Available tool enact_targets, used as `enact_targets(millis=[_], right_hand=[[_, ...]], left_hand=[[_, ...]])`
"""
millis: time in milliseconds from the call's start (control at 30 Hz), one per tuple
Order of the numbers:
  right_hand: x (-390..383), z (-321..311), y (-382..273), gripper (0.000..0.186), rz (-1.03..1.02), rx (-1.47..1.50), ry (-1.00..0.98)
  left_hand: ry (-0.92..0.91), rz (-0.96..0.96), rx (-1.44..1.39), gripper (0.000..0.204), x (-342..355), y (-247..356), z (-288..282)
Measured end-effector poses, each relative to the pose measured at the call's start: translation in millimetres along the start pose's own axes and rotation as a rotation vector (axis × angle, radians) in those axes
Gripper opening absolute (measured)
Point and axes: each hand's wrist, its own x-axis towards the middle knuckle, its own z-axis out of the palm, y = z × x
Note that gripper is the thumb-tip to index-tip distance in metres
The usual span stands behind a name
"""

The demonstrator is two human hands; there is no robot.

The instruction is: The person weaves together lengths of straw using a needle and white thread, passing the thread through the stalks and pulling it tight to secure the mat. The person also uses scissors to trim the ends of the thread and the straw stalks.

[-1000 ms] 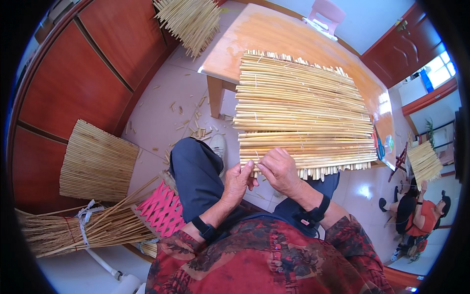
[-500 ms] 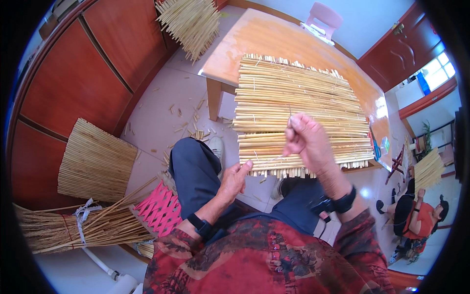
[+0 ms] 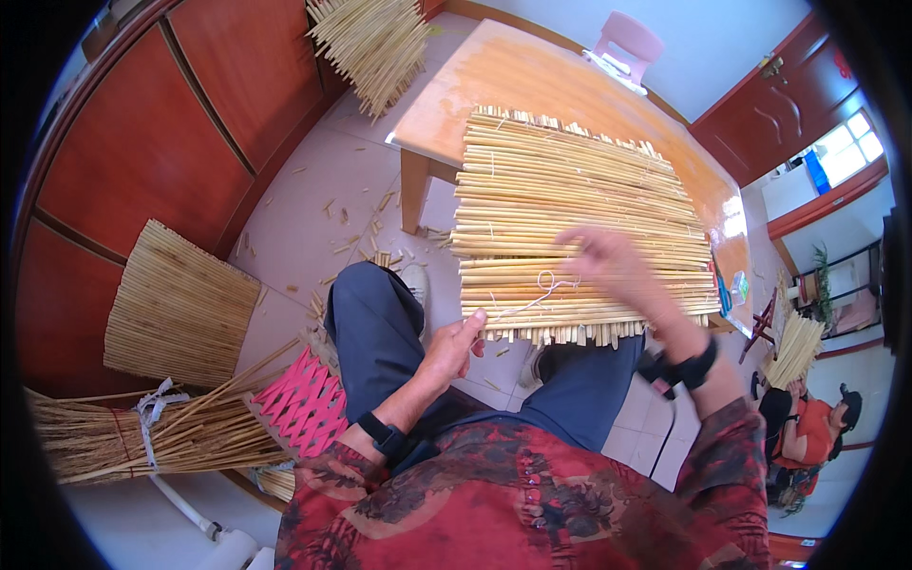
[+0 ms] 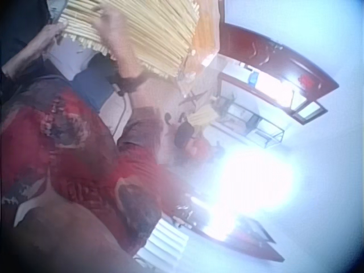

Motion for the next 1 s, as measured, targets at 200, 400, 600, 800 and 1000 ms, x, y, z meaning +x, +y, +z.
enact_targets(millis=[200,400,600,800,1000], right_hand=[[5,59,21,0.017,-0.256,-0.376,0.055],[5,62,18,0.01,-0.266,-0.397,0.044],[1,58,16,0.011,-0.101,-0.014,0.046],[4,-11,-12,0.01,0.18,0.62,0.113],[0,-25,-23,0.011,0.143,0.858,0.204]], left_hand=[[0.005,0.017,-0.02,0.058,-1,0,0],[0.04,0.003,0.003,0.057,3,-8,-2],[0.043,-0.002,0.0,0.058,1,-7,-2],[0.092,0.052,-0.029,0.057,-3,-2,3],[-0.003,0.056,-0.318,0.046,10,-17,6]])
